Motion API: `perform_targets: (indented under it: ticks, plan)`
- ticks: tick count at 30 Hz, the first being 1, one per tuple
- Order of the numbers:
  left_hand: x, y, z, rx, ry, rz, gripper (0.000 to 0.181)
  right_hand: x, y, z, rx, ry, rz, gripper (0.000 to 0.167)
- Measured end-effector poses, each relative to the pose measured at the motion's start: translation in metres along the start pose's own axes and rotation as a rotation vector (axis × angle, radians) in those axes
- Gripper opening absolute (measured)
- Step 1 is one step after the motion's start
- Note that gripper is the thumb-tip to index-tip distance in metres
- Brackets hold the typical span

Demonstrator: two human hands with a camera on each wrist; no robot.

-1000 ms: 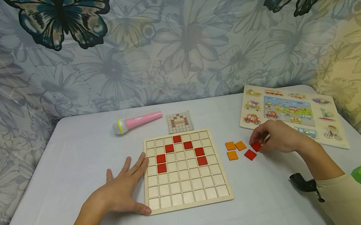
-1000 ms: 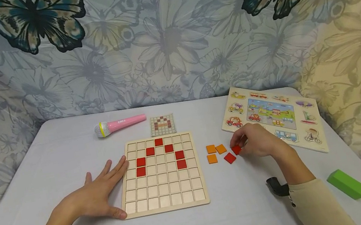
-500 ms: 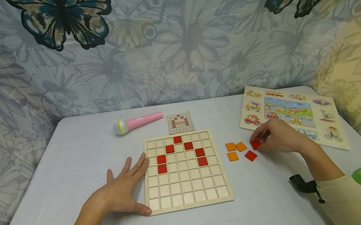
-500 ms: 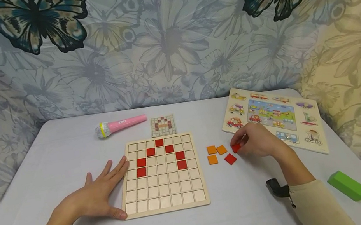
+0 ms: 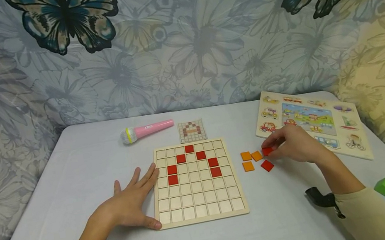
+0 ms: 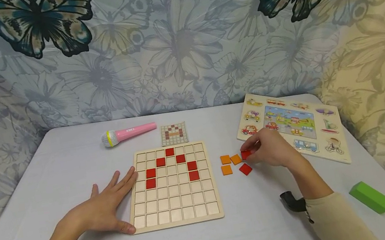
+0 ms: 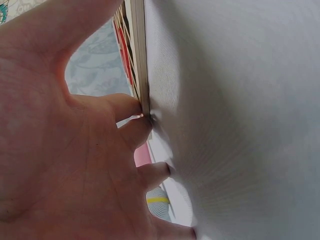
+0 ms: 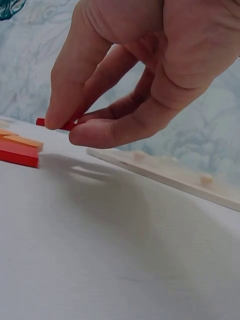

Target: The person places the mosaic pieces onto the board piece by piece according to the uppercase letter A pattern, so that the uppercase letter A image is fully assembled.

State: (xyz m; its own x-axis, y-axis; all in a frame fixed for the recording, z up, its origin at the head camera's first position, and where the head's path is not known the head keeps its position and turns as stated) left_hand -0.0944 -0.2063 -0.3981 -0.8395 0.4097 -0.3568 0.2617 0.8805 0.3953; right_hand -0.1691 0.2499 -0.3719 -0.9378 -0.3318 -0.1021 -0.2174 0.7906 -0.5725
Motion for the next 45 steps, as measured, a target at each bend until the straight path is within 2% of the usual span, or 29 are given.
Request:
perform_targets:
  ticks: [11,16,22,28,36,45]
  plan:
    - [0.001,-0.002,0.0,-0.003,0.002,0.005,0.141,0.003,-0.017,0.009,0.077,-0.02,-0.03,0.025]
    - [0.0,-0.002,0.001,-0.007,0.007,0.011,0.141,0.002,-0.029,0.01,0.102,-0.029,-0.072,0.027]
    - [0.0,-0.002,0.0,-0.007,0.004,0.003,0.14,0.0,-0.044,0.015,0.118,-0.046,-0.053,0.025]
    - [0.001,-0.002,0.0,-0.016,0.003,0.001,0.141,-0.001,-0.061,0.019,0.136,-0.05,-0.08,0.023]
    - [0.001,-0.002,0.001,-0.019,0.003,-0.001,0.141,0.007,-0.075,0.036,0.153,-0.105,-0.061,0.025]
    - [0.001,-0.001,0.0,-0.026,0.007,-0.004,0.14,0.014,-0.088,0.058,0.138,-0.141,-0.128,0.023]
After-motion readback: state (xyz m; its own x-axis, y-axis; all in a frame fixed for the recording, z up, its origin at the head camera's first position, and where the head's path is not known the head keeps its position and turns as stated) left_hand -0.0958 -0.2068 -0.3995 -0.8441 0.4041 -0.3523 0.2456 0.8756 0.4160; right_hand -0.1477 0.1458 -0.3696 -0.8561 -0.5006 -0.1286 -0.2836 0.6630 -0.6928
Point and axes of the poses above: each hand's wrist, its own x-axis towards the middle knuckle, its own z-axis out of the palm, y = z × x, the point moved 1 cm from there along x, towards the middle knuckle, and after that the axes turned 2 degrees about -z, right-handed, at the moved point
